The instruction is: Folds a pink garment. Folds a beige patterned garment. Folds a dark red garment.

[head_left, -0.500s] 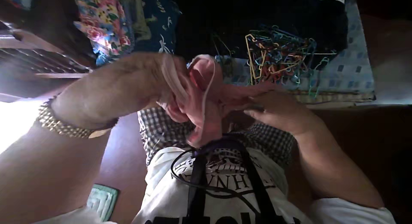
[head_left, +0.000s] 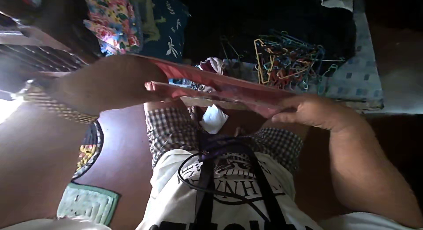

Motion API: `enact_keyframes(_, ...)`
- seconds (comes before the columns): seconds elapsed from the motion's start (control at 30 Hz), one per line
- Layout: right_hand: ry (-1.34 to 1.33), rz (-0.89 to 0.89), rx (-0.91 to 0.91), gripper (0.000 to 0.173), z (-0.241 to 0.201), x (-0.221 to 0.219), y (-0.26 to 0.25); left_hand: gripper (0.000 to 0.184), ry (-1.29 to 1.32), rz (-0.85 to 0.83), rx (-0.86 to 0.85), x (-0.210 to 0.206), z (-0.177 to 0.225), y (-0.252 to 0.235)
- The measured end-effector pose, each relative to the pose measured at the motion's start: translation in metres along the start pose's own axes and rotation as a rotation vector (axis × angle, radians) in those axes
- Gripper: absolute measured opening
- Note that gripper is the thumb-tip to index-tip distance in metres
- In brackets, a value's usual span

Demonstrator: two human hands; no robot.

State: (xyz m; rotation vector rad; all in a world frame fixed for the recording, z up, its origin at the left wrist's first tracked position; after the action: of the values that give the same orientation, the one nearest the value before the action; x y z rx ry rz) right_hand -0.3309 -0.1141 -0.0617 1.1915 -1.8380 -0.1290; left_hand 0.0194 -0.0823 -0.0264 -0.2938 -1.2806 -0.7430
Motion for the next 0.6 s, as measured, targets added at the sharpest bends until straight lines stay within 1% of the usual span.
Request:
enact_keyframes(0.07, -0.092, 0.093, 0.083, 0.023, -0.008, 0.014, 0.010, 0.041, 0.080, 0.112, 0.060, 0.018, -0.003, 0.008)
enact_keyframes(0.17, -0.209, 0.243, 0.262, 0.015, -0.021, 0.029, 0.016, 0.045, 0.151, 0.213, 0.112, 0.035, -0.004, 0.017)
enact_keyframes(0.2, -0.233, 0.290, 0.306, 0.014, -0.023, 0.033, 0.018, 0.043, 0.165, 0.246, 0.097, 0.039, -0.004, 0.019)
enact_keyframes(0.27, -0.254, 0.393, 0.415, 0.015, -0.025, 0.040, 0.022, 0.034, 0.180, 0.330, 0.039, 0.049, -0.006, 0.025)
enact_keyframes(0.33, -0.284, 0.495, 0.536, 0.011, -0.028, 0.047, 0.028, 0.032, 0.169, 0.377, -0.006, 0.058, -0.007, 0.031)
enact_keyframes(0.37, -0.255, 0.562, 0.555, 0.011, -0.029, 0.051, 0.031, 0.032, 0.152, 0.394, -0.009, 0.062, -0.009, 0.033)
enact_keyframes(0.4, -0.189, 0.629, 0.540, 0.013, -0.032, 0.054, 0.033, 0.035, 0.122, 0.402, 0.009, 0.065, -0.012, 0.034)
enact_keyframes(0.47, 0.049, 0.719, 0.388, 0.026, -0.040, 0.057, 0.034, 0.039, 0.045, 0.381, 0.052, 0.066, -0.012, 0.037)
enact_keyframes(0.53, 0.274, 0.723, 0.236, 0.040, -0.054, 0.056, 0.029, 0.043, -0.039, 0.323, 0.120, 0.065, 0.000, 0.034)
enact_keyframes(0.57, 0.353, 0.705, 0.184, 0.044, -0.060, 0.055, 0.025, 0.044, -0.081, 0.299, 0.157, 0.063, 0.005, 0.031)
enact_keyframes(0.6, 0.410, 0.698, 0.155, 0.044, -0.066, 0.055, 0.022, 0.047, -0.105, 0.276, 0.196, 0.060, 0.008, 0.028)
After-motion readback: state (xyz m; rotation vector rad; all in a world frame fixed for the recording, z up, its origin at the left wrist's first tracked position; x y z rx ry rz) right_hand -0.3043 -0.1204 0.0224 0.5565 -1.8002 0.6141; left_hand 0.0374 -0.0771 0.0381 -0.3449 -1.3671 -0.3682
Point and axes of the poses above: each hand's wrist, its own y-axis away from the middle knuckle, its own x-axis out of the back of the hand, z = x × y, the point moved 8 cm from there along -y, towards the middle knuckle, and after that the axes turned 14 degrees about -z, right-handed, at the moved point
